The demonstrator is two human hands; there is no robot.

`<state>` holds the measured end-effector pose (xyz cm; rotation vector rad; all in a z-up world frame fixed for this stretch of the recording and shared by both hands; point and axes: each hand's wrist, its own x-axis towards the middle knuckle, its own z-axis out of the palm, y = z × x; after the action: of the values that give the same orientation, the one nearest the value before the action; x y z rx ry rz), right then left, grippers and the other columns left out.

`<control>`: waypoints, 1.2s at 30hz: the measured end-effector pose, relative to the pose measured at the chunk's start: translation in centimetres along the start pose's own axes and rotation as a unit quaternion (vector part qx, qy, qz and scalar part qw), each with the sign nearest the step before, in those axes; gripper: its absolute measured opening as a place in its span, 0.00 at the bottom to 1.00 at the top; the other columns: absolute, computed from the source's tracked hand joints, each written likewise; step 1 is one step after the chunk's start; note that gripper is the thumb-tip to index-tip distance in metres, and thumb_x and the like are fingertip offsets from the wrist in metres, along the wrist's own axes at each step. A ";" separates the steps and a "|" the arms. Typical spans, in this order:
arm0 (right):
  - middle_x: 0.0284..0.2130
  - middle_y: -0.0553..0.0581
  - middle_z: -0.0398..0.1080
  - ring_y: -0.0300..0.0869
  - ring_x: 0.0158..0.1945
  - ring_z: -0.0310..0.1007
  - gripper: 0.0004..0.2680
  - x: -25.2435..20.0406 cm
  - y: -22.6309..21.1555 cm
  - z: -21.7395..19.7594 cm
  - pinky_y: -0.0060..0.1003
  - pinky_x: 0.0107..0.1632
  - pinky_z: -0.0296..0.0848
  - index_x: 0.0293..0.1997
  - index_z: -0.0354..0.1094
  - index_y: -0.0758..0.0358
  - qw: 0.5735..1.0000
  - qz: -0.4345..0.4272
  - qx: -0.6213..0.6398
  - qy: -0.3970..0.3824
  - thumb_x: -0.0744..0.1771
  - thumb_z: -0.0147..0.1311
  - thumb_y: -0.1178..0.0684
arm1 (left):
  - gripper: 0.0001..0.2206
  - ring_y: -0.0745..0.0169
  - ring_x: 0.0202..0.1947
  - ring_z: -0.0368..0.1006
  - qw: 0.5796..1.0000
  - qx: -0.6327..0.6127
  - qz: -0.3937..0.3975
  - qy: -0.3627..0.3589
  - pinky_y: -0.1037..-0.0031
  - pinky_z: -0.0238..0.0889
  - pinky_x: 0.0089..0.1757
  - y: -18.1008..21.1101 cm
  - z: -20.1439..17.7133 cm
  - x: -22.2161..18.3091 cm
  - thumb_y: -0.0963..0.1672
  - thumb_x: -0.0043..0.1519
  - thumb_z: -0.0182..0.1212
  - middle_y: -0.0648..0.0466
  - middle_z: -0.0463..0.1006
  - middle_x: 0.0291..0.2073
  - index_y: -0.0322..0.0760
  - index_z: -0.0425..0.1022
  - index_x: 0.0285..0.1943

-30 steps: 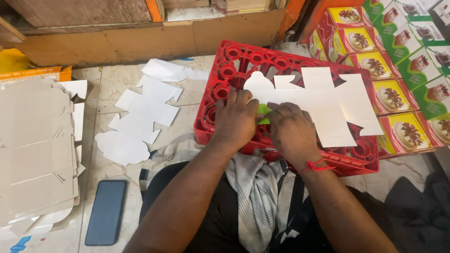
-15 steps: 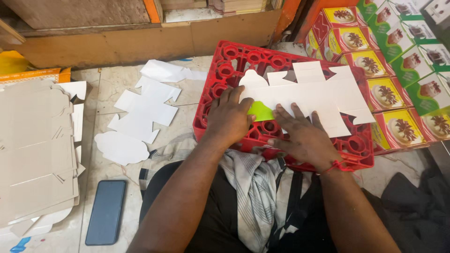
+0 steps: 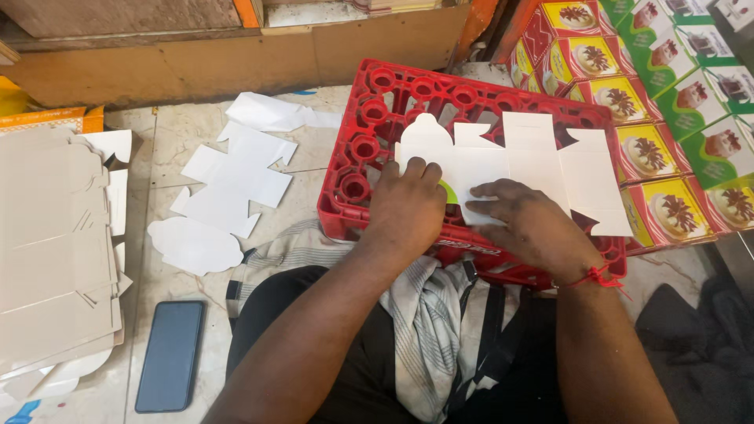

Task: The person assembles cardboard sweet boxes by hand by folding flaps and securing tabs on top of a red plastic crate.

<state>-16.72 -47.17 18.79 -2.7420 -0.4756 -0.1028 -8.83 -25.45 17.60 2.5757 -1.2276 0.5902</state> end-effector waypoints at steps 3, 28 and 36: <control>0.49 0.56 0.76 0.52 0.54 0.76 0.08 0.3 0.6 0.4 0.45 0.57 0.74 0.50 0.75 0.60 0.999 0.013 0.004 0.041 0.67 0.58 0.51 | 0.06 0.53 0.43 0.72 1.000 -0.004 -0.005 -0.002 0.57 0.64 0.44 -0.1 0.2 0.1 0.43 0.54 0.59 0.54 0.77 0.36 0.41 0.81 0.27; 0.74 0.57 0.47 0.54 0.77 0.41 0.27 0.8 -1.8 3.4 0.67 0.70 0.40 0.73 0.50 0.58 0.982 0.119 -0.121 -0.087 0.65 0.46 0.43 | 0.41 0.55 0.75 0.44 0.975 -0.061 -0.033 -0.210 0.31 0.25 0.65 0.1 0.7 -0.5 0.65 0.59 0.45 0.49 0.53 0.75 0.35 0.61 0.72; 0.77 0.48 0.37 0.54 0.79 0.26 0.32 -2.3 1.5 0.9 0.73 0.69 0.30 0.76 0.45 0.44 0.959 0.230 -0.079 -0.147 0.64 0.47 0.27 | 0.38 0.53 0.74 0.45 0.983 -0.033 -0.054 -0.170 0.26 0.24 0.62 -1.6 -0.7 -2.2 0.64 0.60 0.45 0.52 0.57 0.73 0.38 0.66 0.69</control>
<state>-18.39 -48.93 17.15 -2.9578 0.1164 0.4064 -9.00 -22.69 17.15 2.7406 -1.1661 0.0847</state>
